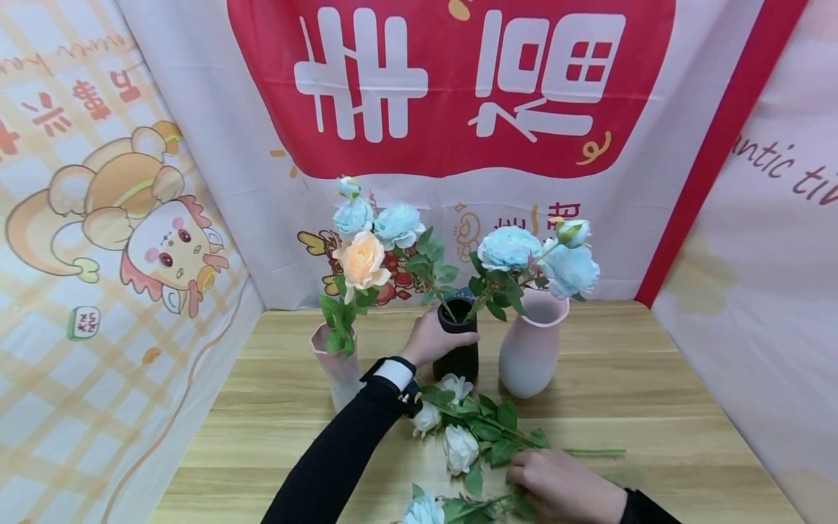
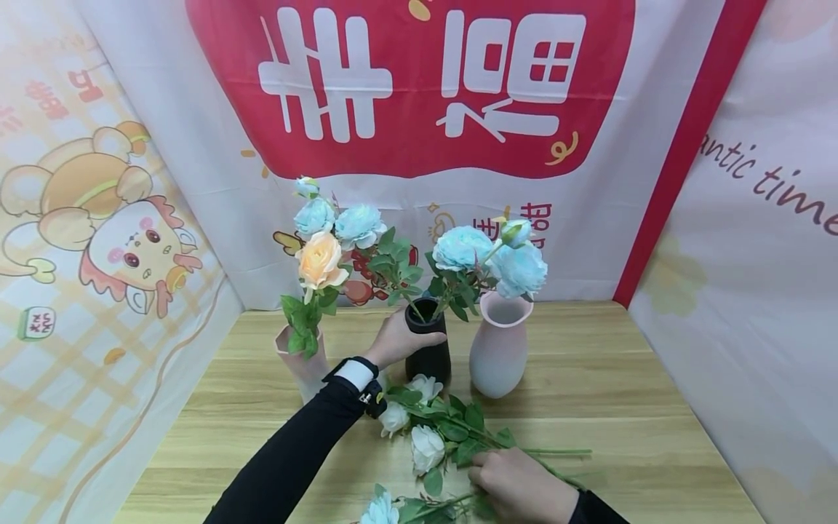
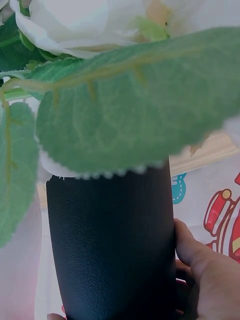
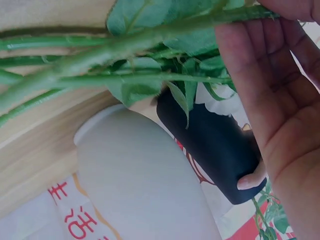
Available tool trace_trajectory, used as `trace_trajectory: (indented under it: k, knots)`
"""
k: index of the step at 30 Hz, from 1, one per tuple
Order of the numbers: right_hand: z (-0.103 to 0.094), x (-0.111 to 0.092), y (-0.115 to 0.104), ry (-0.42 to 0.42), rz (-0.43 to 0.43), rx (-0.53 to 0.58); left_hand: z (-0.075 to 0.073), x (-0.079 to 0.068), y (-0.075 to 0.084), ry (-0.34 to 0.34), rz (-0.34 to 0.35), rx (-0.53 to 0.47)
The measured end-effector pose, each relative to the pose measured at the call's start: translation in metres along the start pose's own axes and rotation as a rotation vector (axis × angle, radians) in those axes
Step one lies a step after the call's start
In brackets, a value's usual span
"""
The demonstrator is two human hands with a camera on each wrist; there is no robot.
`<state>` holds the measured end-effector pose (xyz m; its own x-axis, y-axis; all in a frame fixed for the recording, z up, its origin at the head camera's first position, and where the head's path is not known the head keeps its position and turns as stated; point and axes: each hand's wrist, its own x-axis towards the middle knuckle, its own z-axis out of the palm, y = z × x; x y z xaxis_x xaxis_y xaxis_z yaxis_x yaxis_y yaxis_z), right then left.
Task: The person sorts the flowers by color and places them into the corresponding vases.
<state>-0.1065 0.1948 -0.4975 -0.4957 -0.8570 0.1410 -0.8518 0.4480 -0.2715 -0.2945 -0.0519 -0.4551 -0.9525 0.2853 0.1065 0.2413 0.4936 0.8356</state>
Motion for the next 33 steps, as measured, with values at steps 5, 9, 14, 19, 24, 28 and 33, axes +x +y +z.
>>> trace_trajectory:
  k: [5,9,14,19,24,28,33]
  knots:
    - [-0.005,0.001,-0.001,0.067,-0.039,-0.091,0.000,-0.001,0.000,-0.004,-0.006,-0.004]
    - [-0.008,0.004,-0.004,0.104,-0.058,-0.192,0.000,-0.001,0.000,-0.003,-0.009,-0.005]
    - [-0.010,0.005,-0.005,0.156,-0.074,-0.265,0.000,-0.001,0.001,0.003,-0.010,0.005]
    - [-0.016,0.004,-0.004,0.207,-0.074,-0.243,0.001,0.000,0.000,0.004,-0.008,0.010]
    - [-0.030,0.000,-0.001,0.283,-0.041,-0.244,0.002,0.000,-0.001,0.003,-0.001,0.004]
    - [-0.038,-0.002,0.001,0.349,-0.033,-0.252,0.002,0.000,-0.002,0.007,0.005,-0.005]
    - [-0.043,-0.003,0.003,0.418,-0.057,-0.274,0.002,0.000,-0.003,0.015,0.020,0.001]
